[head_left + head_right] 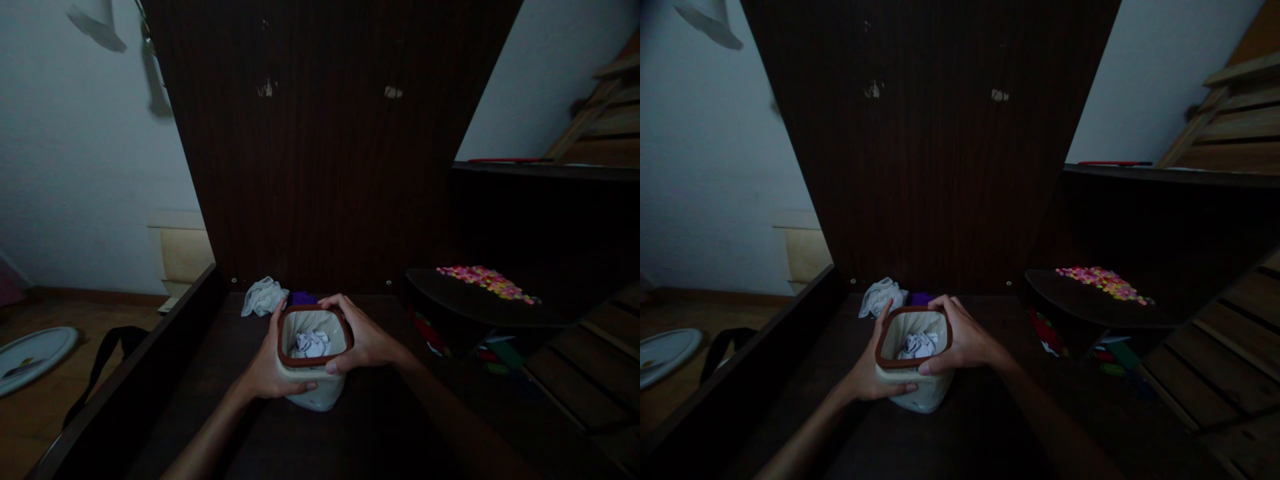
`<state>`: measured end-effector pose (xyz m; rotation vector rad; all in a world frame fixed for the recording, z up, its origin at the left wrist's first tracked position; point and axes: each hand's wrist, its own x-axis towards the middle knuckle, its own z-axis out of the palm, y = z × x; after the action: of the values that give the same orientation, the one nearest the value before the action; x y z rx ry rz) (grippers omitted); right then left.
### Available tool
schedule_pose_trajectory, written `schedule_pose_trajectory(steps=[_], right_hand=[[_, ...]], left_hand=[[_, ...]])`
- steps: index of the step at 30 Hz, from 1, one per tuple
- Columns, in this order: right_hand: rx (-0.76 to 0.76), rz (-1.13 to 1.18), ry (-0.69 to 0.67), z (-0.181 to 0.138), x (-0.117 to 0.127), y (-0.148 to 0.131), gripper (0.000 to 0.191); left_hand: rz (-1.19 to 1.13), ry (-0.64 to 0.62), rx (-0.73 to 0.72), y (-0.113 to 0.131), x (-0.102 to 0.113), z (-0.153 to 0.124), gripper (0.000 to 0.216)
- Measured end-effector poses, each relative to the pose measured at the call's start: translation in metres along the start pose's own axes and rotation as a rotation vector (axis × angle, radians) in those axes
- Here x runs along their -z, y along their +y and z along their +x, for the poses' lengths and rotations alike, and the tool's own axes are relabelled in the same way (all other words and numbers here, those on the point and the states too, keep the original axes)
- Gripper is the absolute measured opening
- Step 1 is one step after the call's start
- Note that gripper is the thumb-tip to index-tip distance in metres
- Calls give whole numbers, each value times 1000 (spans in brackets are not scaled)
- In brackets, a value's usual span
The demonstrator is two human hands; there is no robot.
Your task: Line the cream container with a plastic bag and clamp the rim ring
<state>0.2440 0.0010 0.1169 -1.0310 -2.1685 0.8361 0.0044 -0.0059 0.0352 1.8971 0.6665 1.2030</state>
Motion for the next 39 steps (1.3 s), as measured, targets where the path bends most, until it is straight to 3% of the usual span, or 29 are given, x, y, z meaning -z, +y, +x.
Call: schedule_pose_trajectory(steps=[6,12,20,27,31,39], right_hand=[[58,42,53,0,4,0,95],[76,85,134,-9,30,-7,95],[-84,-4,166,-63,64,40,99],[-337,-143,52,-120,68,95,100],[-442,-239,-98,-136,63,115,107],[-466,-299,-226,-146,56,133,121]], left_hand=[[24,4,-25,-3,1,0,144],[18,-4,-5,-4,2,0,150],[71,8,31,-2,8,-3,149],[75,3,30,3,9,-4,147],[88,-2,40,3,9,-4,146],[92,-9,53,5,10,-7,144]])
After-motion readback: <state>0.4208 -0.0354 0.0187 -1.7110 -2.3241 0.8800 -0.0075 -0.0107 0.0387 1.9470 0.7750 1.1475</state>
